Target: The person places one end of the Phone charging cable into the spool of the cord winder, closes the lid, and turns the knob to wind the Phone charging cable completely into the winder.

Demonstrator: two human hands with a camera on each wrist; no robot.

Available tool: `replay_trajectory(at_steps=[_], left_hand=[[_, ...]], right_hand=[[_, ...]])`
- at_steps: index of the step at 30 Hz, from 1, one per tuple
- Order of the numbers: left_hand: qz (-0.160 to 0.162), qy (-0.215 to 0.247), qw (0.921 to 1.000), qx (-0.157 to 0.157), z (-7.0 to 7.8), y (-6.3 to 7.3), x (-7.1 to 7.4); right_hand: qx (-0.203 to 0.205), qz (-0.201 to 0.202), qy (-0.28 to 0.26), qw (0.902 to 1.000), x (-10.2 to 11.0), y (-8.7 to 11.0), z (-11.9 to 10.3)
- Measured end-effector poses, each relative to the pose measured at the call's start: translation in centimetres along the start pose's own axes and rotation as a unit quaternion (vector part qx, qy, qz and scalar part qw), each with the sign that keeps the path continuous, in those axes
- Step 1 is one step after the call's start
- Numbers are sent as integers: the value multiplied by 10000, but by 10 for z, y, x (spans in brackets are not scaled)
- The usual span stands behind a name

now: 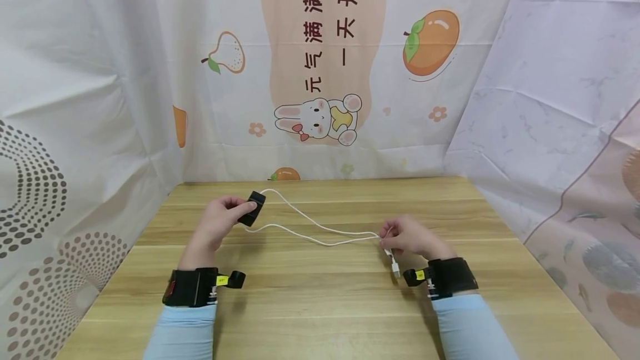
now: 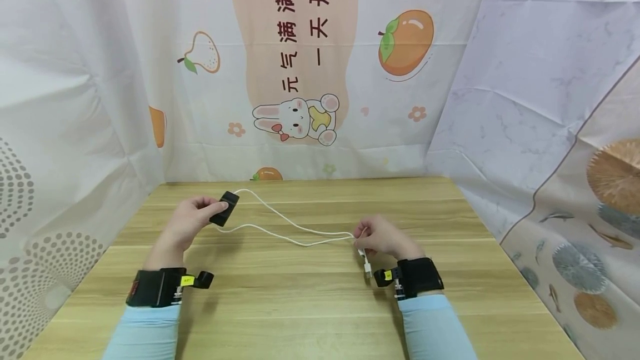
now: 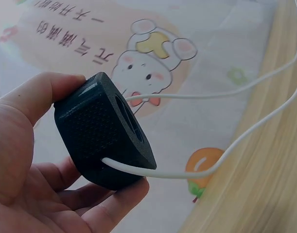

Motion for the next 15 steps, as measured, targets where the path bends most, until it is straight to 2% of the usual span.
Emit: replay_trajectory(at_steps=[4,9,15], left_hand=[[-92,-21,9999,-59,1,-1,-12],[-101,-91,9998,-174,2,-1,-19],[-129,-218,9992,-306,12,4,-25]], right_hand=[[-142,-23,162,9998,-9,-4,1],[-307,-53,169,9994,-14,-7,3],[-287,107,137,9994,-4,-3,-3]])
Point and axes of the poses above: each hand's wrist, its own y-axis away from the middle knuckle, its own x-axis out of the back of the hand, z = x × y, the point moved 10 cm from there along -y, towards the middle knuckle, and after that the axes turned 9 degrees about y, right-handed, at the moved point
